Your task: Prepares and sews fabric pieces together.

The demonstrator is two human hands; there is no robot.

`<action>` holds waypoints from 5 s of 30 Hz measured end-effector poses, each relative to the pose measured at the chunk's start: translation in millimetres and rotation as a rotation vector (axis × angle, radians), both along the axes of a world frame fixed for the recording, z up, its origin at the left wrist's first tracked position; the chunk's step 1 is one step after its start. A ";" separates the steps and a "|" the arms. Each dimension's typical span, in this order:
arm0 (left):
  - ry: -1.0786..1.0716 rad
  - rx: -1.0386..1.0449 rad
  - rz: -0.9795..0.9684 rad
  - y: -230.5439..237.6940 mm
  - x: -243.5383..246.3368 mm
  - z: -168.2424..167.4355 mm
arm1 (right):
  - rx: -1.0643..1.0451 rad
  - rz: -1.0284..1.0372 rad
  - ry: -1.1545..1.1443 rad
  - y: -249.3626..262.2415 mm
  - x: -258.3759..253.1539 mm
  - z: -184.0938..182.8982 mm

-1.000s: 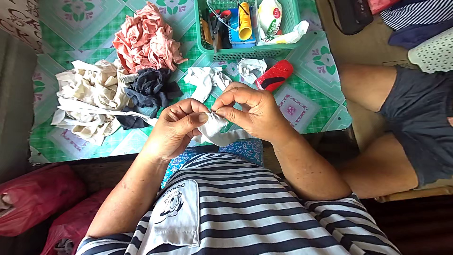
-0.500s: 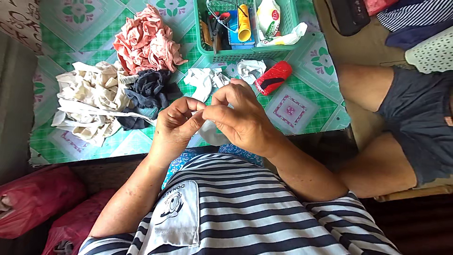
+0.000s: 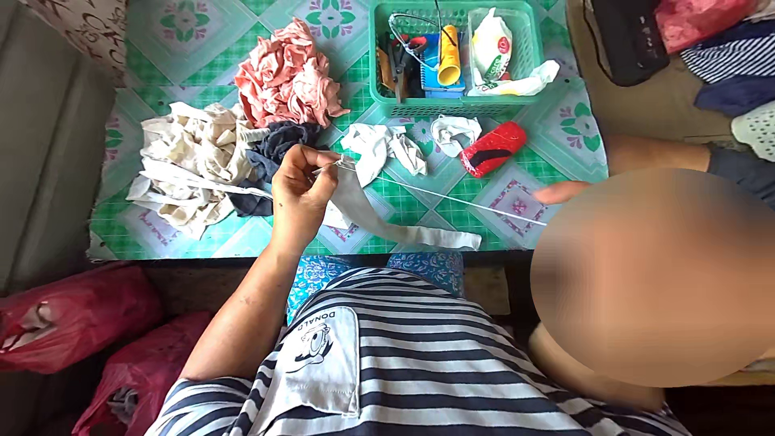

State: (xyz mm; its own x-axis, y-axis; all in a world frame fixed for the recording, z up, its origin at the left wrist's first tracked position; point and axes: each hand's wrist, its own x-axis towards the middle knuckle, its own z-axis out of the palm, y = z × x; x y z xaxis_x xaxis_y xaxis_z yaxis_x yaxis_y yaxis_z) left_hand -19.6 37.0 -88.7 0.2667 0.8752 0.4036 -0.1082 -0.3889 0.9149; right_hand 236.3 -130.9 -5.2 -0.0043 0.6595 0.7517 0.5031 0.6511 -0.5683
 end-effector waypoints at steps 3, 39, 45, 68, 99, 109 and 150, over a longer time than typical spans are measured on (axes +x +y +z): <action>-0.010 -0.027 0.034 4.0 -1.6 -2.7 | 0.045 -0.134 0.059 -8.9 19.1 2.4; 0.100 0.259 -0.291 -23.7 5.9 34.0 | -0.175 0.227 -0.229 97.6 -35.9 -25.7; 0.102 0.255 -0.294 -24.2 6.9 33.3 | -0.162 0.207 -0.227 96.1 -38.8 -27.5; -0.089 -0.003 -0.273 -24.0 10.7 27.8 | -0.264 0.194 0.238 92.5 -50.2 -41.5; -0.041 0.036 -0.249 -30.4 14.0 33.9 | -0.052 -0.149 -0.402 76.9 -56.4 -20.2; -0.063 -0.107 -0.281 -31.2 13.4 37.0 | -0.079 -0.124 -0.380 76.9 -50.9 -19.1; -0.172 -0.263 -0.355 -32.0 20.9 30.7 | -0.174 0.014 -0.119 80.2 -57.4 -26.0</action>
State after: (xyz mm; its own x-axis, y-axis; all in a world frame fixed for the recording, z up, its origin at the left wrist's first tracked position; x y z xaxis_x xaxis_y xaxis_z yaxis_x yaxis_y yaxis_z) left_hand 1.3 5.0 -58.1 0.5169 0.8202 0.2451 -0.3511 -0.0580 0.9345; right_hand 178.9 -50.8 -31.2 -0.0965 0.7787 0.6199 0.5648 0.5557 -0.6101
